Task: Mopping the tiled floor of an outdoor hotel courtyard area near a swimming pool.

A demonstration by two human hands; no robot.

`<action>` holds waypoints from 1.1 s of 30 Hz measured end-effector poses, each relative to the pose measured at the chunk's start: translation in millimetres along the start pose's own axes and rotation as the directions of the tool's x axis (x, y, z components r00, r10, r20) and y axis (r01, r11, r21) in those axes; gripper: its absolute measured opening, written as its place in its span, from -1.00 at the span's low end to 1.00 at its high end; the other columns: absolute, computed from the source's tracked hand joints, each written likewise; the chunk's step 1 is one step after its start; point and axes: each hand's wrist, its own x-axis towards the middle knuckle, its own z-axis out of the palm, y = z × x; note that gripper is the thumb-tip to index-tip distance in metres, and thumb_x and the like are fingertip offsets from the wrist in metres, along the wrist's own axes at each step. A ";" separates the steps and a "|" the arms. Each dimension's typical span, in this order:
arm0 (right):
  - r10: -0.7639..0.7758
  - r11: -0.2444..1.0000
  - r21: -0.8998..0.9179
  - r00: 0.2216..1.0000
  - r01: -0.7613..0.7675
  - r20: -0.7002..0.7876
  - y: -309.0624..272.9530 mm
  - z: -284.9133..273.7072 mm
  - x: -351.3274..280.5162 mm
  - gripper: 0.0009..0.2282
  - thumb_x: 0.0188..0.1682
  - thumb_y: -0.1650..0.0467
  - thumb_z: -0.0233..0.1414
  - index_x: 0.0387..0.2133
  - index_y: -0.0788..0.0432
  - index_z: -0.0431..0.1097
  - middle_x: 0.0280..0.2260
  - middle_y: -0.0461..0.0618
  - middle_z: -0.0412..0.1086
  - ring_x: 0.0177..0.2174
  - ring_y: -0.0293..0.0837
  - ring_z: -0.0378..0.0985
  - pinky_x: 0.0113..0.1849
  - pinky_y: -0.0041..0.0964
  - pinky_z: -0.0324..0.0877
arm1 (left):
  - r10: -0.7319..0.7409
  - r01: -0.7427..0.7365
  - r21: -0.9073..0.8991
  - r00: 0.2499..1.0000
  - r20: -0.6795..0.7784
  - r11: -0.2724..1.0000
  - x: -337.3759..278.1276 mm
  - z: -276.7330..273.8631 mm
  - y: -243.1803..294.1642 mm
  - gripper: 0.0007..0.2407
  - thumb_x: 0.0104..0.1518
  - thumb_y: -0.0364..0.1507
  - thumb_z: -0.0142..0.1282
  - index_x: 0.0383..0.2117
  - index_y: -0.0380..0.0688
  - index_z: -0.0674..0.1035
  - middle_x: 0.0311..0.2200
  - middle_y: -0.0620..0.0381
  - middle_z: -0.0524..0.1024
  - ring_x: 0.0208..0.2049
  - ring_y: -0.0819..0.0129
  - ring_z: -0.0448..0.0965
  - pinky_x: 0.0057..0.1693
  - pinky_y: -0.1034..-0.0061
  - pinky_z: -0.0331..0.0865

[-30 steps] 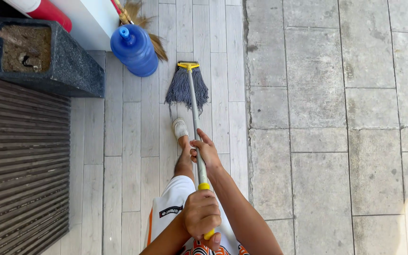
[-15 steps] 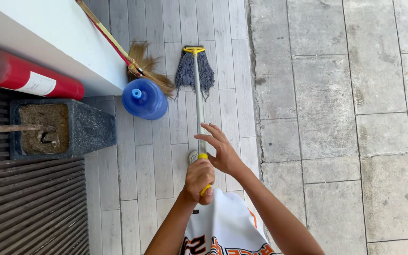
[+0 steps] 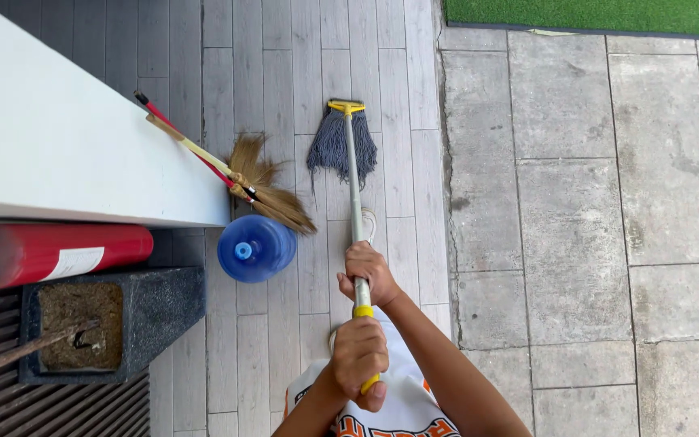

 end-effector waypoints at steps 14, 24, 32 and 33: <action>0.161 0.984 -0.111 0.957 -0.138 0.240 281.5 -71.9 259.6 -0.84 -0.31 0.40 0.25 -0.72 0.12 0.39 -0.23 -0.05 0.49 -0.16 -0.06 0.51 -0.03 -0.17 0.48 | -0.362 0.333 0.237 0.928 0.091 0.913 234.3 -31.1 -258.8 -0.88 -0.11 -0.61 -0.12 -0.47 -0.14 0.44 -0.49 0.14 0.47 -0.37 0.28 0.45 0.28 0.14 0.36; -0.060 0.998 0.002 0.997 0.060 0.045 356.0 -83.5 427.4 -0.80 -0.29 0.52 0.10 -0.76 0.14 0.18 -0.66 -0.05 0.25 -0.55 -0.04 0.26 -0.15 -0.20 0.41 | -0.035 0.034 -0.008 0.996 -0.082 0.999 361.6 -66.9 -401.6 -0.94 -0.13 -0.46 -0.07 -0.68 -0.13 0.40 -0.75 0.17 0.29 -0.71 0.34 0.16 -0.36 0.40 0.37; 0.188 0.974 -0.173 0.953 -0.149 0.239 489.8 -124.0 606.3 -0.85 -0.24 0.39 0.23 -0.55 0.10 0.37 -0.17 -0.03 0.50 0.04 -0.01 0.40 0.15 0.00 0.26 | -0.078 0.080 0.152 0.997 -0.018 0.985 510.3 -117.3 -582.6 -0.94 -0.20 -0.51 -0.15 -0.65 -0.15 0.43 -0.76 0.19 0.23 -0.67 0.34 0.15 -0.31 0.44 0.32; 0.253 0.958 -0.213 0.920 -0.194 0.299 485.0 -138.3 630.2 -0.77 -0.34 0.39 0.30 -0.47 0.11 0.40 0.02 -0.03 0.47 0.23 0.06 0.27 0.28 0.17 0.02 | -0.092 0.100 0.186 0.994 -0.055 0.977 533.6 -122.2 -594.3 -0.94 -0.22 -0.51 -0.12 -0.67 -0.17 0.43 -0.76 0.19 0.24 -0.68 0.36 0.16 -0.39 0.52 0.25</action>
